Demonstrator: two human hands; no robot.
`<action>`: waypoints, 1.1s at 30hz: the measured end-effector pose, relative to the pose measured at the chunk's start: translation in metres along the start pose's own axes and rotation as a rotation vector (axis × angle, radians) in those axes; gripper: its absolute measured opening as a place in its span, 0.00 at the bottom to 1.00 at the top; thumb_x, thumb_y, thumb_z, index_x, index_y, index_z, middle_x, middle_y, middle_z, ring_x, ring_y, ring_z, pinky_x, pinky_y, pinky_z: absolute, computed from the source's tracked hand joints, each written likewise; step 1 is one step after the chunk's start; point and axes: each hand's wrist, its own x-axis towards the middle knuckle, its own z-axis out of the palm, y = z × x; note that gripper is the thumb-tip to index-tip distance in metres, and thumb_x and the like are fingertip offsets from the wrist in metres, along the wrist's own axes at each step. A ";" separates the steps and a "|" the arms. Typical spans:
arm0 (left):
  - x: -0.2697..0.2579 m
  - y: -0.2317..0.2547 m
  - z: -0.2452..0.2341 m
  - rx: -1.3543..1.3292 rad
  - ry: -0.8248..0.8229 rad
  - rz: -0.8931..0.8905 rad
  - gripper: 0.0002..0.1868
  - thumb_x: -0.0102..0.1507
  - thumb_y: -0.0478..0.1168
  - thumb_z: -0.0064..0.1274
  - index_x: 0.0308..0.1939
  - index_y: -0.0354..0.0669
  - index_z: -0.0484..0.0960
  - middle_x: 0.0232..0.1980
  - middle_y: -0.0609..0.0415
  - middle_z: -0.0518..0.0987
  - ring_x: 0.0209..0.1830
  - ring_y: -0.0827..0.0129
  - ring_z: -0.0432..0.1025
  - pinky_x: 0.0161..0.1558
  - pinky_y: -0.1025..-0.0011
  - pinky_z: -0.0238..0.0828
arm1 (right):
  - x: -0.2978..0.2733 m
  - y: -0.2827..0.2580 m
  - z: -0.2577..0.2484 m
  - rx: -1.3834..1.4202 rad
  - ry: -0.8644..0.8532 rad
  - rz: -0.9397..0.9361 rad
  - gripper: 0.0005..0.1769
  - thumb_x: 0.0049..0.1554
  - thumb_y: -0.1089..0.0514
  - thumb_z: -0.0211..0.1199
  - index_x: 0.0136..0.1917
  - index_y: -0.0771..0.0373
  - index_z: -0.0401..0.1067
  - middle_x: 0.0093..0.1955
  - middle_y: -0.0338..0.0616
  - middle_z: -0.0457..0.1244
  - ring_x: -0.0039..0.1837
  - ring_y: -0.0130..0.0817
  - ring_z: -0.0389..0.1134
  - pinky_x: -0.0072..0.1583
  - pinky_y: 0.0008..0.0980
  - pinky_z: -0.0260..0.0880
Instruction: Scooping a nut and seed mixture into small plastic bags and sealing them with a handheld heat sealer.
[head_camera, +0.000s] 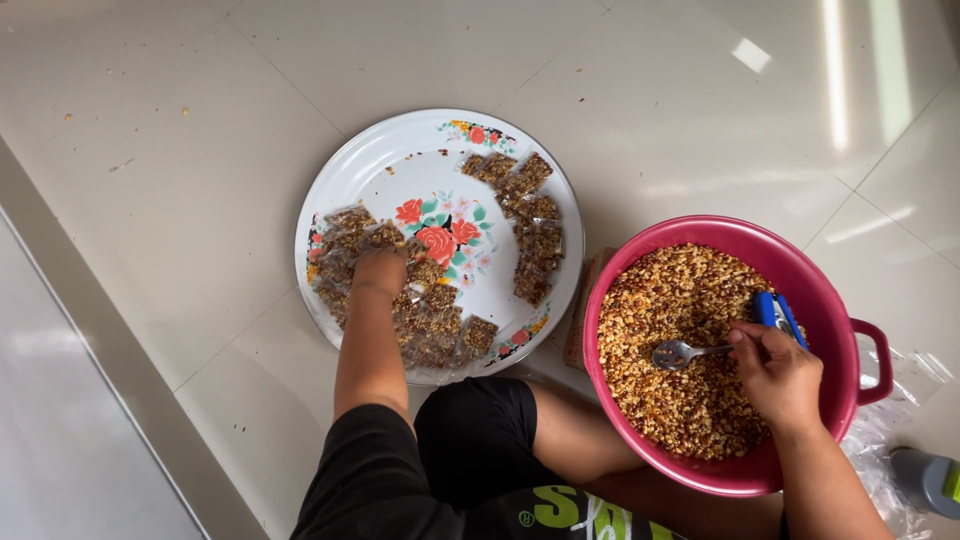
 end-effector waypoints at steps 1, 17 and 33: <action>-0.005 -0.001 -0.007 0.003 0.004 0.007 0.16 0.65 0.32 0.44 0.56 0.41 0.78 0.51 0.45 0.82 0.48 0.55 0.78 0.54 0.56 0.73 | 0.001 -0.002 0.000 -0.001 0.007 0.005 0.09 0.62 0.66 0.69 0.56 0.70 0.80 0.41 0.49 0.71 0.40 0.34 0.72 0.41 0.29 0.71; -0.138 0.085 -0.178 -0.122 0.799 0.501 0.10 0.61 0.42 0.54 0.45 0.52 0.85 0.36 0.54 0.81 0.38 0.56 0.77 0.46 0.61 0.74 | -0.052 -0.092 -0.140 1.581 -0.628 -0.466 0.54 0.67 0.23 0.52 0.76 0.79 0.55 0.72 0.73 0.59 0.72 0.57 0.63 0.68 0.50 0.69; -0.132 0.312 -0.103 -0.284 0.402 1.091 0.19 0.62 0.31 0.49 0.53 0.56 0.82 0.47 0.63 0.79 0.46 0.68 0.74 0.53 0.70 0.76 | -0.158 -0.014 -0.201 1.426 -0.604 -0.721 0.46 0.63 0.29 0.49 0.63 0.81 0.55 0.62 0.74 0.55 0.60 0.63 0.60 0.61 0.54 0.70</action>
